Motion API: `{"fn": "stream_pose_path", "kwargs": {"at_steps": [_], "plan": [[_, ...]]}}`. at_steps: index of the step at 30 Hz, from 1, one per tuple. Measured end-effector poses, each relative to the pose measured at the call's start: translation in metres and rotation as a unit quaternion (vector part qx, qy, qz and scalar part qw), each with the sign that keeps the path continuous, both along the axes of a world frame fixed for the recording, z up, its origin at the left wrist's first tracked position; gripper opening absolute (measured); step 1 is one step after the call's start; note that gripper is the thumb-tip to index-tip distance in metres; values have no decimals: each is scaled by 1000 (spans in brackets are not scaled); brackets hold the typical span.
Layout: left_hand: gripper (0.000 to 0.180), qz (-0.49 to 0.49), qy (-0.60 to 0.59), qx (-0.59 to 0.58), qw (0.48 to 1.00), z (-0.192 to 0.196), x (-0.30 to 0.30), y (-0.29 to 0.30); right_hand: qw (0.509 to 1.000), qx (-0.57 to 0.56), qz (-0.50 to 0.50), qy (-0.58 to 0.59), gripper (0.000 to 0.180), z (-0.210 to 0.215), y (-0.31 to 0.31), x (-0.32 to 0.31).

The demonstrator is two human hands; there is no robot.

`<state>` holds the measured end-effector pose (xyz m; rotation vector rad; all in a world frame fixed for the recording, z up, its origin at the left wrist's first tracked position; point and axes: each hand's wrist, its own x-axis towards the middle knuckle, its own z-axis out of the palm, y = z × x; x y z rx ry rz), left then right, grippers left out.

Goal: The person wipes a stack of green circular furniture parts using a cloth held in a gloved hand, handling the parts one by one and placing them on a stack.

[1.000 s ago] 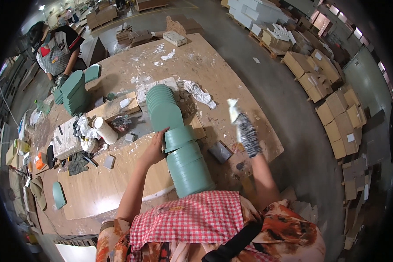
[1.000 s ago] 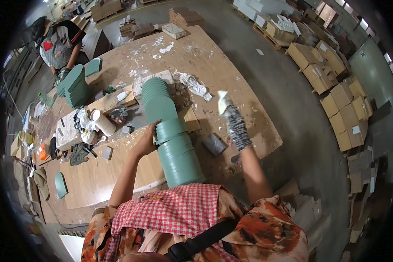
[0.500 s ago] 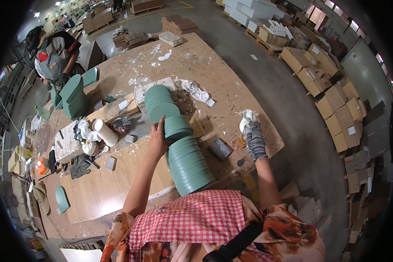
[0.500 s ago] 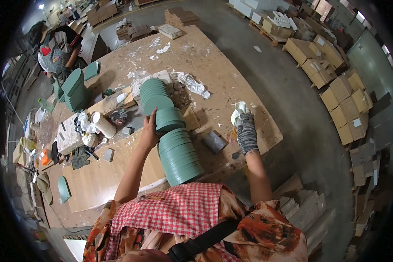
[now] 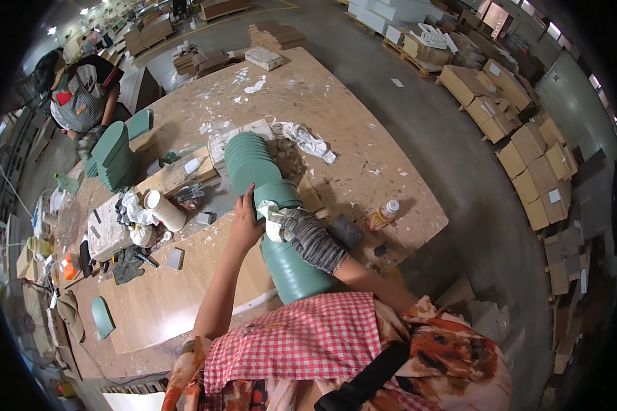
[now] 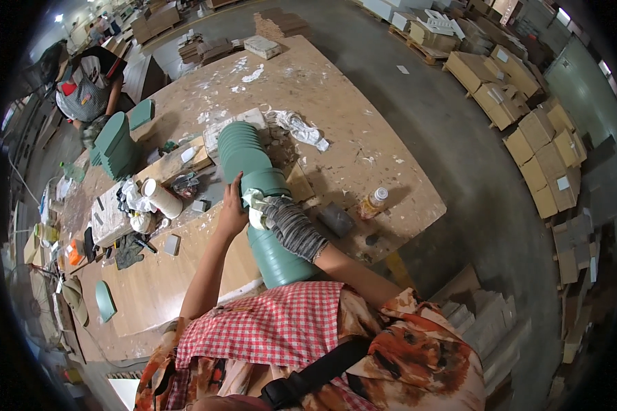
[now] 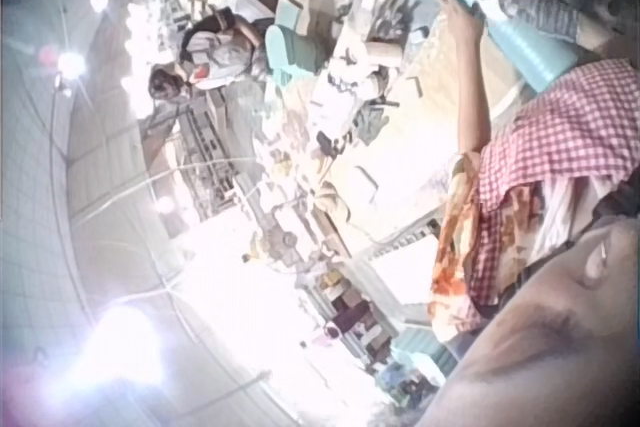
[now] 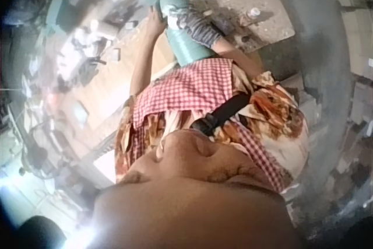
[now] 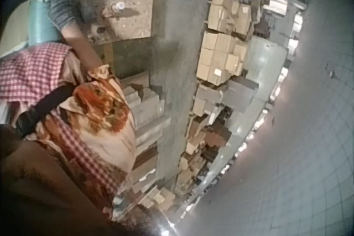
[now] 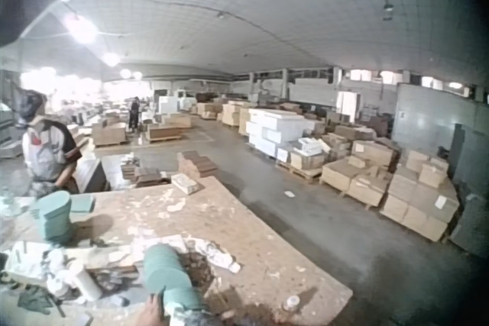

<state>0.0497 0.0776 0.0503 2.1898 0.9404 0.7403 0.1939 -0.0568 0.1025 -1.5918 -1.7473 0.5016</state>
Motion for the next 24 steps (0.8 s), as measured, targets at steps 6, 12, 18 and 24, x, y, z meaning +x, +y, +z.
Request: {"fn": "stream_pose_path", "kwargs": {"at_steps": [6,12,18,24], "plan": [[94,14,-151,-48,987,-60,-4,52,993,113,0,-33,39,-14,-7,-7],[99,46,-107,-36,993,-64,8,60,994,93,-4,-54,38,-11,-8,-3],[100,36,-84,-52,994,-67,3,67,995,99,-4,-31,38,-24,-5,-3],[90,-6,-207,-301,931,-58,3,68,996,88,-22,-8,35,-17,-11,0]]}}
